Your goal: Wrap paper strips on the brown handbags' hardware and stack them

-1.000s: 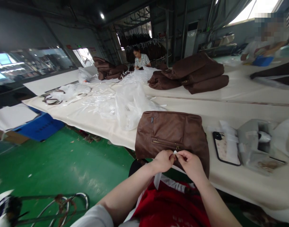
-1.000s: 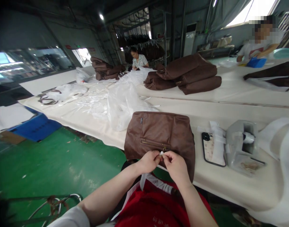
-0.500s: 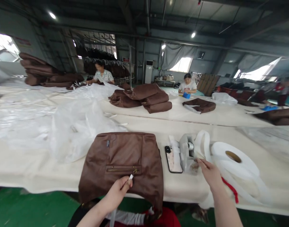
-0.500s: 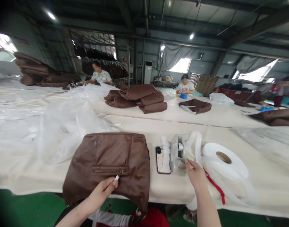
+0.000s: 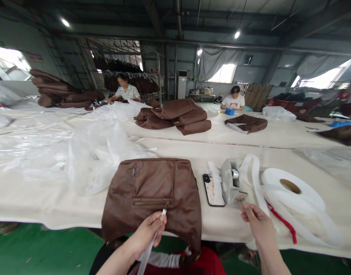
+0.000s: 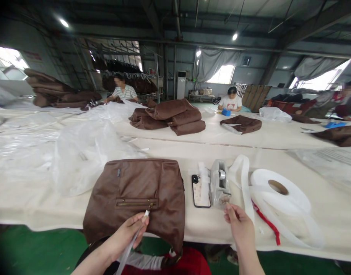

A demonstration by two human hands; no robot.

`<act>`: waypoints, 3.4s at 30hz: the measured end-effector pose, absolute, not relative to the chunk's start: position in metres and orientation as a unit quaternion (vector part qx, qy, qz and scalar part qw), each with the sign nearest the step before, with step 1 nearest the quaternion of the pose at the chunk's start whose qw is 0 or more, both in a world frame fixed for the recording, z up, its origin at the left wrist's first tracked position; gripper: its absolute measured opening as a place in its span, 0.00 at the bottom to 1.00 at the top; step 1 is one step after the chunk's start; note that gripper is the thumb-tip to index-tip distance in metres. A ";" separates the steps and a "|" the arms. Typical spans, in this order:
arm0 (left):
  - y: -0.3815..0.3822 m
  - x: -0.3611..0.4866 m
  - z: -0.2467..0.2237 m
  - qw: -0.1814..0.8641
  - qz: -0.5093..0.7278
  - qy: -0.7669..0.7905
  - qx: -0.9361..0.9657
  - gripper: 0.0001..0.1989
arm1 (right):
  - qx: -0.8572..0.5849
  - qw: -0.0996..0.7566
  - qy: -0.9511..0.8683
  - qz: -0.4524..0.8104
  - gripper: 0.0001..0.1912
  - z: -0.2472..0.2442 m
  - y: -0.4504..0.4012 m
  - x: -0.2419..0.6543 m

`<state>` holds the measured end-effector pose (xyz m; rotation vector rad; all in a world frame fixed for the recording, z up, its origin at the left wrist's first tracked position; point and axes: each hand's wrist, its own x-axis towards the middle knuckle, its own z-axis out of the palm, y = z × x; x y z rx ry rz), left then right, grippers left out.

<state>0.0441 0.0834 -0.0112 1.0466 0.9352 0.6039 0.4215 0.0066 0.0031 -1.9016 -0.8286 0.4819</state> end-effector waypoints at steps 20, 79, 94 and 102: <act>0.075 0.032 0.013 0.439 0.264 0.430 0.743 0.11 | -0.550 0.331 -0.587 0.494 0.19 0.007 0.058 0.204; 0.054 0.037 -0.007 0.380 0.255 0.544 0.703 0.04 | -0.582 0.329 -0.543 0.507 0.18 -0.010 0.051 0.196; 0.068 0.023 0.016 0.934 0.204 0.259 0.133 0.07 | -0.542 0.398 -0.461 0.580 0.24 -0.014 0.053 0.182; 0.047 0.020 -0.002 0.930 0.169 0.264 0.192 0.34 | -0.466 0.453 -0.313 0.692 0.21 0.000 0.051 0.169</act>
